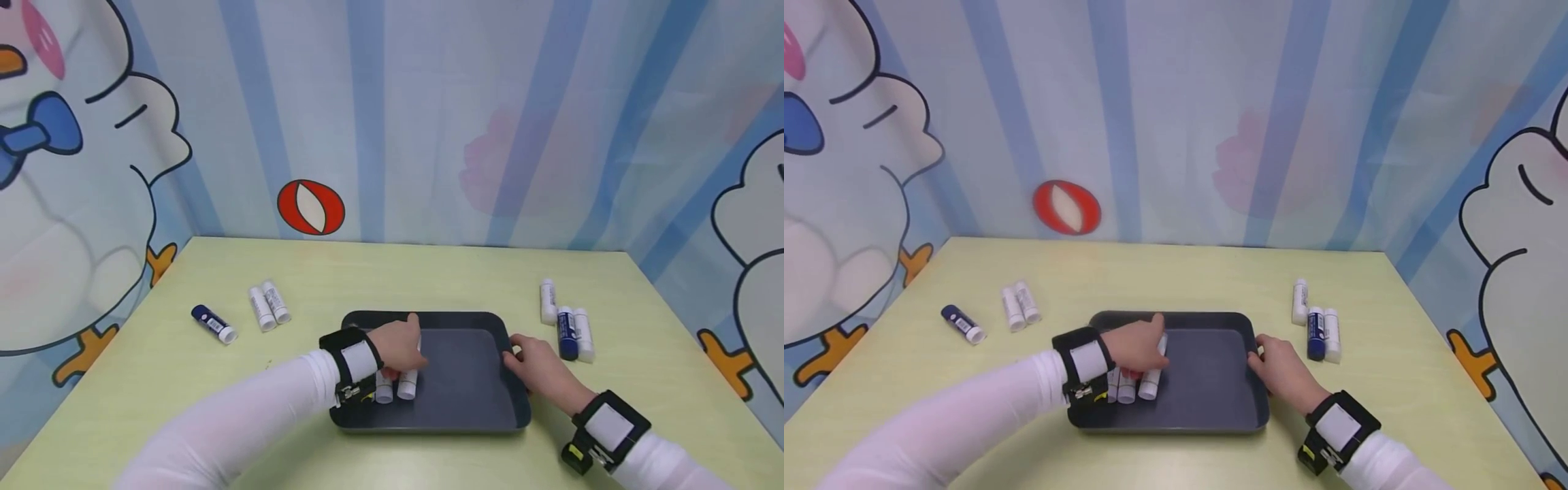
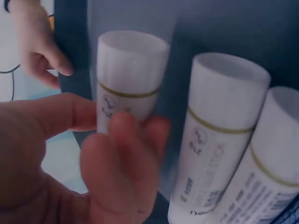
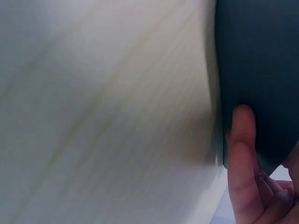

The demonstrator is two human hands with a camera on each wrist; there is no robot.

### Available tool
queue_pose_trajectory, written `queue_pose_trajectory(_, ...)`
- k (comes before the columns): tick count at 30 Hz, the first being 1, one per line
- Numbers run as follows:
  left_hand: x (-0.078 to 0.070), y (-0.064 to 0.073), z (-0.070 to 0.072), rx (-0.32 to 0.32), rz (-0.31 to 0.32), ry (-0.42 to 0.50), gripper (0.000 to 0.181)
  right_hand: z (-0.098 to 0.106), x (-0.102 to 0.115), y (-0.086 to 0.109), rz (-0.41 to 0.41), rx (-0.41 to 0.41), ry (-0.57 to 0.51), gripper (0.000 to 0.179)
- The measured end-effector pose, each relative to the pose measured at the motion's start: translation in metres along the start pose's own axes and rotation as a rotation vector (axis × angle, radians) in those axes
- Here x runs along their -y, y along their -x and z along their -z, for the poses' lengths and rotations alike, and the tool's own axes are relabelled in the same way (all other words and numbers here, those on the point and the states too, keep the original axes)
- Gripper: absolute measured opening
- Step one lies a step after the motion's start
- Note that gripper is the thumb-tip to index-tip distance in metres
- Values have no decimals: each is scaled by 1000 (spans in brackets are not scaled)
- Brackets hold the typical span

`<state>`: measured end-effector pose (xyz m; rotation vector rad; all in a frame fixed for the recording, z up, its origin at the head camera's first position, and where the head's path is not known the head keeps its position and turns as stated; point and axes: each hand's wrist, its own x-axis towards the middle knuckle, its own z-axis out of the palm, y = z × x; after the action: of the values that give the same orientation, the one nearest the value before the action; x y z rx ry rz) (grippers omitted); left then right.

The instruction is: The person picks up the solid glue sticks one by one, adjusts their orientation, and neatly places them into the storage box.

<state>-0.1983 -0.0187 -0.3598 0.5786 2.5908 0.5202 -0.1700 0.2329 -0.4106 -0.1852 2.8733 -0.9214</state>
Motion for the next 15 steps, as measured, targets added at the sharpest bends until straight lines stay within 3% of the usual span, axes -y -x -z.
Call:
queue_pose_trajectory(6, -4, -3, -4, -77, 5, -204, 61, 0, 1, 0, -9, -2, -2, 31)
queue_pose_trajectory(11, -2, -5, -8, -96, 21, -244, 65, -1, 1, 0, -7, -4, 2, 31)
queue_pose_trajectory(15, 2, -9, -11, -130, -5, -279, 54, -1, 1, 1, -6, -7, -1, 31)
